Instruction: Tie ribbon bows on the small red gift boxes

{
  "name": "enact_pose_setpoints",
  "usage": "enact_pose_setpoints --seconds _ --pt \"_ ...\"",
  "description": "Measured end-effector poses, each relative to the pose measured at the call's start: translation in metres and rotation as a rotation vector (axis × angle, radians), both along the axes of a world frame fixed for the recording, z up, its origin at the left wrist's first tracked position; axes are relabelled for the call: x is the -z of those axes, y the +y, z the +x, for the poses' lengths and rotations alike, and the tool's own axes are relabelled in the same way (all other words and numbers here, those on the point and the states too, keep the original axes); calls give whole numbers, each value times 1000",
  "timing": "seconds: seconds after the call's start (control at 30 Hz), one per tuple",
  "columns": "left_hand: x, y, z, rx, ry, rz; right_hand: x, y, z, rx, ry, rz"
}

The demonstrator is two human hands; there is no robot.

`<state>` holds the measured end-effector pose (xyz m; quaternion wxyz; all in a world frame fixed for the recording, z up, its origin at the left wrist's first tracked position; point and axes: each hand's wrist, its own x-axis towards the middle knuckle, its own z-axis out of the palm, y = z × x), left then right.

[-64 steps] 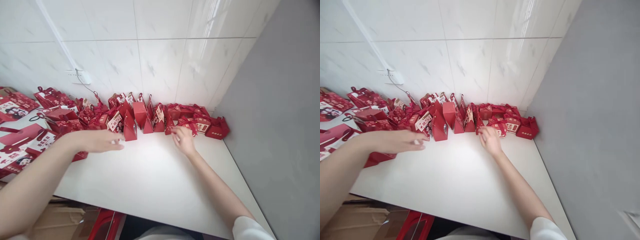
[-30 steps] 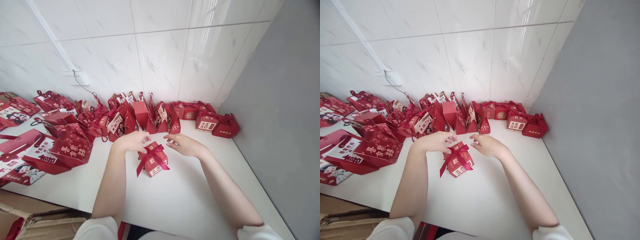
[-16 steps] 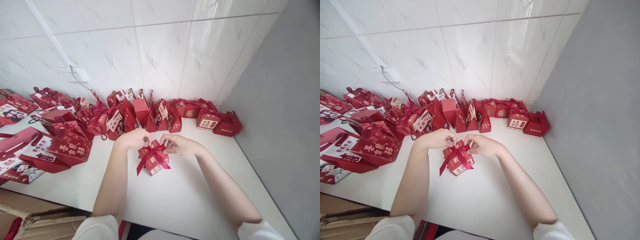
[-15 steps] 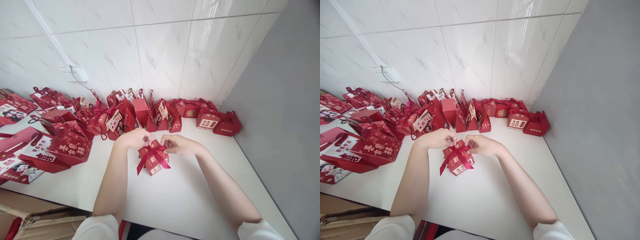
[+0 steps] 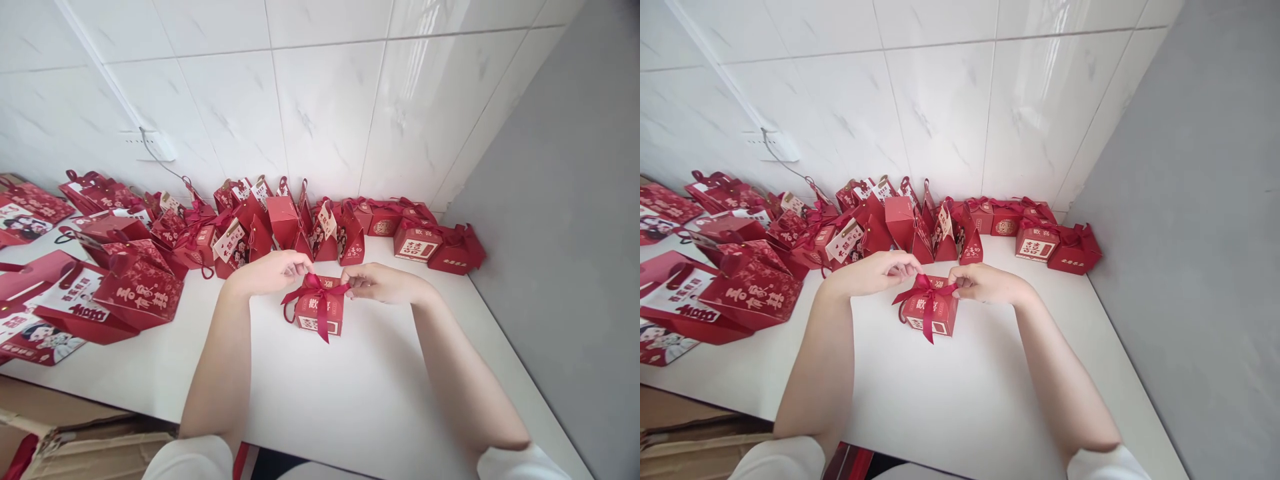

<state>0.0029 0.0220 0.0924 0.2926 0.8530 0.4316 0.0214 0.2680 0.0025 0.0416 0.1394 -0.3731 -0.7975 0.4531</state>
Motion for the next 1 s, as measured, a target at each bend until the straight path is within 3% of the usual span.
enact_pose_setpoints --seconds 0.13,0.33,0.5,0.7,0.87,1.0 --pt "5 4 5 90 31 0 2 0 -1 -67 -19 -56" --pt "12 6 14 -33 48 -21 7 1 -6 -95 -31 -110" --pt "8 4 12 -34 -34 -71 4 2 -3 -6 60 -167" --pt "2 2 9 22 -116 -156 4 8 0 209 106 25" --pt "3 2 11 31 26 -173 8 9 -7 207 84 122" --pt "2 4 10 15 10 -176 11 11 -7 207 46 182"
